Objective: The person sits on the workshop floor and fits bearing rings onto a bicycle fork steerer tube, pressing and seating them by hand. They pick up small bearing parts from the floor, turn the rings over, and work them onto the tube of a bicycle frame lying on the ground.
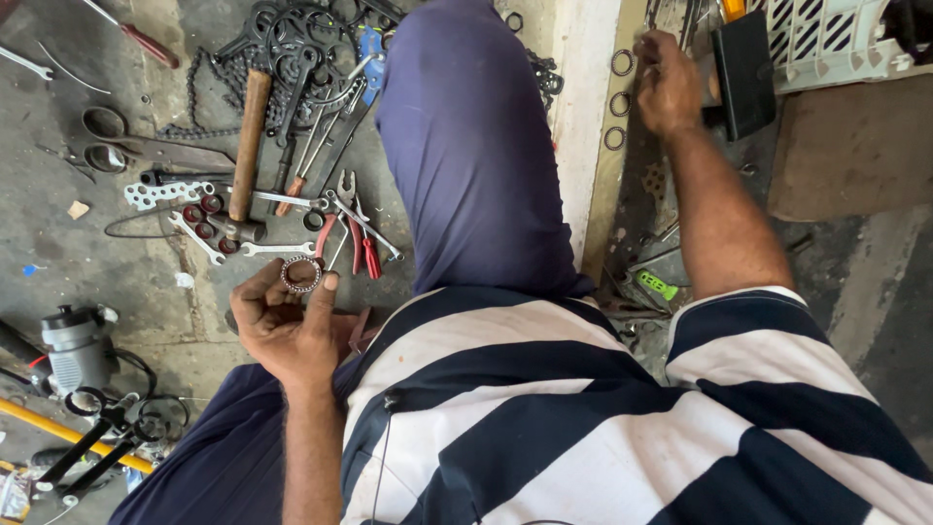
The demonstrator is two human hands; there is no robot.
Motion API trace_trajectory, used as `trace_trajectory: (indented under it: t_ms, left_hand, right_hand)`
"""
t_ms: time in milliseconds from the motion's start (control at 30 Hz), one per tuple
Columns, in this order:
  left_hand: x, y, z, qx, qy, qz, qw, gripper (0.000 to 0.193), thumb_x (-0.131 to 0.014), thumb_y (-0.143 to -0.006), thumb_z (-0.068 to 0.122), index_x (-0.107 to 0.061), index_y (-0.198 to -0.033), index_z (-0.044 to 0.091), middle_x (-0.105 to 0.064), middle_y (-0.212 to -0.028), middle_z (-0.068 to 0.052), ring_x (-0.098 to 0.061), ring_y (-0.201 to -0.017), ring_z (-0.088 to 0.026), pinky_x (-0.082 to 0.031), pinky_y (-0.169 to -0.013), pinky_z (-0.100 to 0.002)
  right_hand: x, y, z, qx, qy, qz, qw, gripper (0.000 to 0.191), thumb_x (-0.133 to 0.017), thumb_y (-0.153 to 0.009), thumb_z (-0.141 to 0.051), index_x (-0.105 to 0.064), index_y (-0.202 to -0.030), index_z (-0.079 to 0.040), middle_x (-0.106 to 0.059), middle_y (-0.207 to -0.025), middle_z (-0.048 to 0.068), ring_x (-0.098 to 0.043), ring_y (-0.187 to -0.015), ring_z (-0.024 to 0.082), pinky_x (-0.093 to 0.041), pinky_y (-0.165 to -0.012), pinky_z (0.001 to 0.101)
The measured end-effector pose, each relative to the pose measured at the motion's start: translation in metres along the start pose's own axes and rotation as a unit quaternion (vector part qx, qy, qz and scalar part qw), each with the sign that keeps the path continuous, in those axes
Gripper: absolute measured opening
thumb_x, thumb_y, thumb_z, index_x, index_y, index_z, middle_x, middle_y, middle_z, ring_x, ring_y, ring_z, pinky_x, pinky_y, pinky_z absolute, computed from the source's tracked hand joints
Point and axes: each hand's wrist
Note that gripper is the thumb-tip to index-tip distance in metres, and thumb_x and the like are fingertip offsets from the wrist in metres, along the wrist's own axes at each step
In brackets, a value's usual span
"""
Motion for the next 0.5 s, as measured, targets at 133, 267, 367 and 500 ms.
trace_trajectory:
  t_ms: [133, 267, 367, 500]
  left_hand:
    - [0.001, 0.0, 0.0, 0.005, -0.014, 0.006, 1.0, 0.051, -0.085, -0.088, -0.006, -0.053, -0.127, 0.002, -0.07, -0.112, -0.01, -0.066, -0.1, -0.012, -0.053, -0.087, -0.023]
    - [0.001, 0.002, 0.0, 0.003, -0.006, 0.004, 1.0, 0.05, -0.085, -0.088, -0.006, -0.054, -0.127, 0.002, -0.07, -0.111, -0.01, -0.064, -0.1, -0.01, -0.053, -0.088, -0.023]
    - [0.002, 0.002, -0.001, 0.005, 0.003, 0.008, 1.0, 0.05, -0.085, -0.088, -0.007, -0.054, -0.126, 0.003, -0.07, -0.111, -0.009, -0.063, -0.097, -0.009, -0.051, -0.085, -0.022]
    - [0.001, 0.001, -0.001, -0.003, -0.001, 0.002, 1.0, 0.05, -0.085, -0.088, -0.008, -0.054, -0.126, 0.002, -0.069, -0.111, -0.009, -0.06, -0.096, -0.008, -0.049, -0.085, -0.021]
  right_hand:
    - [-0.002, 0.002, -0.001, -0.011, 0.019, -0.019, 1.0, 0.052, -0.054, -0.095, 0.017, -0.055, -0.14, -0.008, -0.072, -0.13, 0.013, -0.071, -0.118, 0.029, -0.055, -0.103, 0.0373]
    - [0.001, 0.011, 0.009, -0.028, -0.067, 0.014, 0.997, 0.052, -0.054, -0.095, 0.016, -0.056, -0.14, -0.008, -0.07, -0.127, 0.014, -0.069, -0.118, 0.027, -0.058, -0.101, 0.0364]
    - [0.006, 0.026, 0.019, -0.05, -0.146, 0.029, 0.988, 0.047, -0.055, -0.097, 0.014, -0.056, -0.139, -0.006, -0.067, -0.127, 0.013, -0.067, -0.119, 0.024, -0.057, -0.104, 0.035]
    - [0.008, 0.052, 0.024, -0.092, -0.215, 0.045, 0.971, 0.037, -0.06, -0.099, 0.011, -0.059, -0.133, -0.004, -0.069, -0.121, 0.011, -0.068, -0.114, 0.021, -0.054, -0.101, 0.0328]
Point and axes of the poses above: each hand's wrist, its own y-axis away from the middle knuckle, its own x-axis out of the back of the hand, z = x × y
